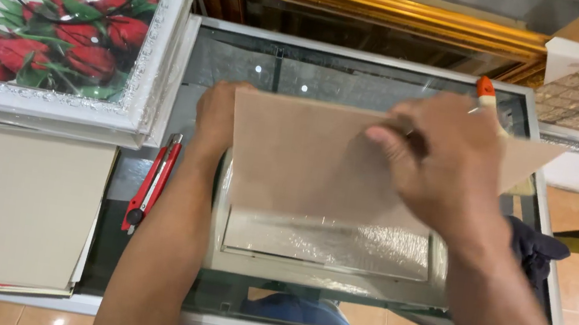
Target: The recorder cleans the glass surface of a picture frame using a wide brush to remove dust and debris.
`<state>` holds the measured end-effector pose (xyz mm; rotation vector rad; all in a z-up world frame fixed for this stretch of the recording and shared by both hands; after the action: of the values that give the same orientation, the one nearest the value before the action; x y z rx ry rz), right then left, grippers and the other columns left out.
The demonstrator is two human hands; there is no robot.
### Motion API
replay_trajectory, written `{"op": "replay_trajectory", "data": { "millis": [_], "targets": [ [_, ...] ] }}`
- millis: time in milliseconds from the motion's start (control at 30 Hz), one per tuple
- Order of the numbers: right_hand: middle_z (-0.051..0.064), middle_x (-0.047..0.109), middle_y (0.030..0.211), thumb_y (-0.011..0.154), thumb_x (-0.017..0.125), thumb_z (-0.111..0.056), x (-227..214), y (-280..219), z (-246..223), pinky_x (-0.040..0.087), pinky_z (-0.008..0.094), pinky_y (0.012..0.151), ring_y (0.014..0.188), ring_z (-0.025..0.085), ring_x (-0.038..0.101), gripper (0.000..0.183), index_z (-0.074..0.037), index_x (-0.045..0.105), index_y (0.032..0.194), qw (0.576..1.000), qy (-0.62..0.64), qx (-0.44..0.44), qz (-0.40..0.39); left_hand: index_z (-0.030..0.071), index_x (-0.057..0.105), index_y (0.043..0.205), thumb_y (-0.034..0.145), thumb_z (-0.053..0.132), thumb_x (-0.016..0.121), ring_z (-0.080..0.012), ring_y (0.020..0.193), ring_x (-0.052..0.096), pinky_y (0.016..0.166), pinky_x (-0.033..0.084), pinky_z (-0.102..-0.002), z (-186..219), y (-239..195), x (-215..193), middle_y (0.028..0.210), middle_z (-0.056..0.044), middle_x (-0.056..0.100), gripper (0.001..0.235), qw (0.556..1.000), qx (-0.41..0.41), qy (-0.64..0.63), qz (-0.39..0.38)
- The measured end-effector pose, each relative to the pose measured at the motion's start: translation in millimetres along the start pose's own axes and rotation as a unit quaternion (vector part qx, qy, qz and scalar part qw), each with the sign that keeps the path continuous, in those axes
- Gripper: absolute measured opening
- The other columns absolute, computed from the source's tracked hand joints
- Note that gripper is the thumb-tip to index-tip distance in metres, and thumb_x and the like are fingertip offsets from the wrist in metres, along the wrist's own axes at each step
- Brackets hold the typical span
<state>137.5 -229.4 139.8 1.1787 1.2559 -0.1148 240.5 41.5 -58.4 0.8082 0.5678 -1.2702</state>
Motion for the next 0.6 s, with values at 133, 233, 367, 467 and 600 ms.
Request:
{"op": "replay_trajectory", "data": {
  "millis": [133, 233, 367, 467, 600],
  "targets": [
    [0.007, 0.052, 0.078, 0.119, 0.088, -0.026, -23, 35, 35, 0.037, 0.044, 0.092, 0.079, 0.027, 0.045, 0.035, -0.001, 0.075, 0.098, 0.989, -0.071, -0.096, 0.087, 0.006, 0.077, 0.087, 0.080, 0.021, 0.073, -0.0391, 0.070, 0.061, 0.068, 0.050, -0.048, 10, -5, 0, 0.086, -0.018, 0.069, 0.017, 0.998, 0.030, -0.056, 0.016],
    [0.020, 0.067, 0.091, 0.114, 0.094, 0.023, -6, 63, 63, 0.043, 0.034, 0.061, 0.067, 0.024, 0.053, 0.025, 0.019, 0.071, 0.118, 0.995, 0.034, -0.065, 0.070, 0.014, 0.081, 0.083, 0.075, 0.039, 0.087, -0.0227, 0.085, 0.062, 0.093, 0.046, -0.038, 29, -15, 2, 0.081, -0.003, 0.074, 0.026, 0.992, 0.086, -0.079, -0.043],
    [0.012, 0.069, 0.082, 0.106, 0.091, 0.003, 44, 83, 104, 0.046, 0.032, 0.061, 0.061, 0.021, 0.056, 0.016, 0.006, 0.076, 0.103, 0.996, -0.011, -0.067, 0.060, 0.010, 0.080, 0.082, 0.079, 0.036, 0.085, -0.0216, 0.082, 0.064, 0.085, 0.051, -0.037, 41, -22, 2, 0.081, -0.003, 0.075, 0.027, 0.982, 0.143, -0.098, -0.069],
    [0.008, 0.067, 0.079, 0.099, 0.090, -0.004, 71, 83, 122, 0.046, 0.034, 0.063, 0.059, 0.021, 0.054, 0.018, 0.002, 0.073, 0.095, 0.998, -0.003, -0.045, 0.039, 0.010, 0.079, 0.081, 0.082, 0.035, 0.080, -0.0227, 0.081, 0.064, 0.090, 0.047, -0.038, 42, -33, 1, 0.080, -0.004, 0.075, 0.025, 0.986, 0.134, -0.074, -0.065],
    [0.011, 0.070, 0.082, 0.096, 0.091, -0.008, 86, 87, 133, 0.050, 0.039, 0.067, 0.059, 0.027, 0.057, 0.020, 0.000, 0.073, 0.094, 0.997, -0.027, -0.057, 0.042, 0.011, 0.076, 0.079, 0.085, 0.036, 0.077, -0.0214, 0.080, 0.060, 0.094, 0.043, -0.038, 39, -37, 2, 0.080, -0.004, 0.073, 0.025, 0.991, 0.115, -0.046, -0.050]
  ]
}}
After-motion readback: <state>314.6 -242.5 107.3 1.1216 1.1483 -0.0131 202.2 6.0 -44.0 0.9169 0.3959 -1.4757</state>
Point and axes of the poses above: each hand's wrist, its own y-axis towards the middle knuckle, its own x-axis out of the palm, z = x × y, the point moved 5 cm from there along y, towards the middle knuckle
